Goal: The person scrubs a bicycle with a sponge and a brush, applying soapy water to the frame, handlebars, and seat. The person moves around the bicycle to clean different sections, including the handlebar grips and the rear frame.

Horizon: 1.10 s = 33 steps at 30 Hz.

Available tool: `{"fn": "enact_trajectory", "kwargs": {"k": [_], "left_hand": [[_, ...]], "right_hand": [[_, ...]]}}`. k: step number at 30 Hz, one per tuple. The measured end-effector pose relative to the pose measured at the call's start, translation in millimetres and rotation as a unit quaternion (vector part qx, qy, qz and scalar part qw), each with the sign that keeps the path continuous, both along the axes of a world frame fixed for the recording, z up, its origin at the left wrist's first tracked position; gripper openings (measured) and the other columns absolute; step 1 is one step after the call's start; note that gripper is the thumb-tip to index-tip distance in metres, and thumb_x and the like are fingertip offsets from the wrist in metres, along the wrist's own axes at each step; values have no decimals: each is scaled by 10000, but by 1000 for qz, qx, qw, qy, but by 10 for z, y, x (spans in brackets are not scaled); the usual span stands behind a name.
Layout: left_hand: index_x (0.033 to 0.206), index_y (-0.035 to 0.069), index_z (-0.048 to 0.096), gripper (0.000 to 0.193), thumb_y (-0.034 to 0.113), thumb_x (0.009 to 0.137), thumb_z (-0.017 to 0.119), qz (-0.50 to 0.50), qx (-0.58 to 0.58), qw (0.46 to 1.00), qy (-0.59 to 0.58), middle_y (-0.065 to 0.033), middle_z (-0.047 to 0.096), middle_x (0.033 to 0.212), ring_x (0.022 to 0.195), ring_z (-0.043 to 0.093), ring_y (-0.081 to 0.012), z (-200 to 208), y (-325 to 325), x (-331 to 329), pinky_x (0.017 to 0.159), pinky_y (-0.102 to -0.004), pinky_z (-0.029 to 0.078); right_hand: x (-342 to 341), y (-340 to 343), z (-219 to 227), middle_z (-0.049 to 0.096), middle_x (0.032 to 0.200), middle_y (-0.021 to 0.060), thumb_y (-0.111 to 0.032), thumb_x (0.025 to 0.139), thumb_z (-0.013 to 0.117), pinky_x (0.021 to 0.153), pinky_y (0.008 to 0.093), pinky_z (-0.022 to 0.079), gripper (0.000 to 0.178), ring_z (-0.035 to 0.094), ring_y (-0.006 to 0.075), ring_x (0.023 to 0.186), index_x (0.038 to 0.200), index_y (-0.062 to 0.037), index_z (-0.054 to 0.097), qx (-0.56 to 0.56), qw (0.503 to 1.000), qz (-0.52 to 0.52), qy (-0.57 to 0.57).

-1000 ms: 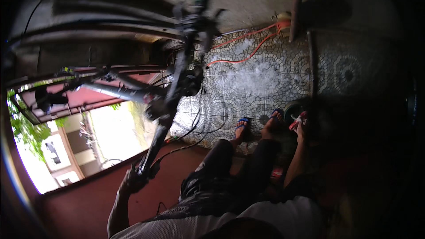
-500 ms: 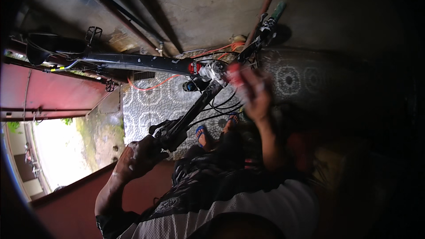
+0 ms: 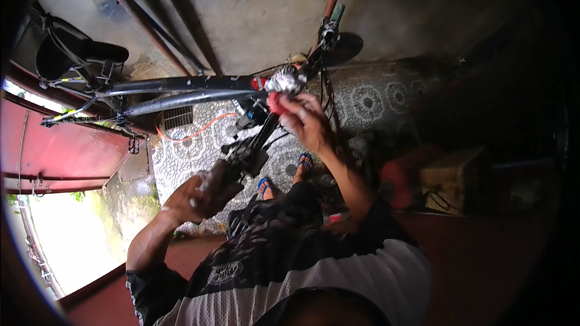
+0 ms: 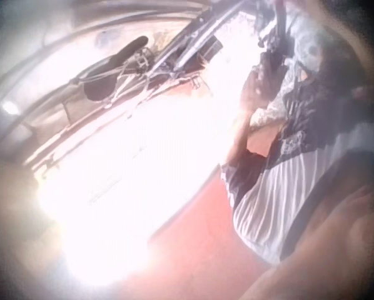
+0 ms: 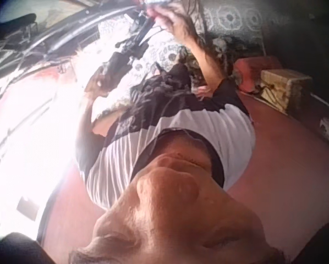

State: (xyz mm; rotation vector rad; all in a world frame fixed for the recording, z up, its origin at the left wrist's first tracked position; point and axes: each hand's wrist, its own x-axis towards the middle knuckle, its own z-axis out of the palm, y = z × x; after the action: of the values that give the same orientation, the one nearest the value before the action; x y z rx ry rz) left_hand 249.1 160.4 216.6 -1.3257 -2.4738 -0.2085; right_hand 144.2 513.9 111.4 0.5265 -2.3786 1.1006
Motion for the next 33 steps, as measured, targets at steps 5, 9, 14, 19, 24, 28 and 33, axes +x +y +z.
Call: {"fn": "enact_trajectory", "kwargs": {"k": [5, 9, 14, 19, 24, 28, 33], "left_hand": [[1501, 14, 485, 664, 226, 938, 765, 158, 184, 764, -598, -197, 701, 1118, 825, 685, -215, 121, -17, 78, 719, -310, 560], [1497, -27, 464, 658, 239, 958, 735, 212, 314, 563, -735, -120, 690, 1047, 639, 608, -120, 267, -129, 401, 556, -262, 499], [1509, 12, 403, 672, 171, 937, 718, 96, 574, 424, -694, -21, 580, 912, 580, 460, -49, -66, 36, 731, 501, -215, 377], [1434, 53, 412, 551, 139, 962, 685, 201, 584, 479, -624, -25, 578, 943, 619, 479, -64, -387, 262, 925, 541, -242, 412], [1445, 14, 363, 528, 41, 1000, 646, 175, 613, 532, -557, -94, 547, 1256, 979, 567, -122, -833, 483, 936, 825, -264, 515], [1376, 2, 363, 480, -3, 992, 652, 176, 575, 609, -517, -127, 493, 1248, 1076, 524, -164, -1146, 649, 996, 867, -290, 512], [1394, -50, 350, 514, 7, 987, 659, 196, 578, 555, -565, -136, 515, 1235, 1095, 527, -164, -1207, 751, 1088, 840, -290, 515]], "right_hand": [[60, -81, 133, 653, 1119, 157, -206, 939, 765, 873, 407, 553, 356, 657, 313, 1049, 1282, -118, 727, 0, 996, -93, 11], [414, -419, 275, 661, 1175, 154, -254, 963, 748, 853, 389, 570, 374, 677, 286, 1032, 1321, -151, 711, -32, 999, 18, -19], [1040, -1006, 511, 643, 1143, 97, -232, 881, 837, 787, 340, 621, 465, 690, 233, 926, 1330, -227, 714, -20, 977, 204, 65], [769, -705, 474, 652, 1092, 85, -227, 920, 798, 704, 331, 608, 343, 685, 199, 855, 1254, -179, 738, 36, 999, -3, 24], [1067, -902, 690, 664, 1052, 55, -275, 897, 806, 772, 326, 605, 373, 689, 208, 879, 1261, -214, 751, 43, 965, 257, 26], [837, -576, 616, 656, 1028, 99, -229, 930, 774, 781, 356, 599, 258, 699, 246, 886, 1153, -99, 767, 100, 994, 17, -38], [1182, -736, 743, 660, 1041, 82, -231, 923, 780, 827, 346, 594, 370, 693, 221, 938, 1269, -107, 740, 132, 962, 232, -54]]}}
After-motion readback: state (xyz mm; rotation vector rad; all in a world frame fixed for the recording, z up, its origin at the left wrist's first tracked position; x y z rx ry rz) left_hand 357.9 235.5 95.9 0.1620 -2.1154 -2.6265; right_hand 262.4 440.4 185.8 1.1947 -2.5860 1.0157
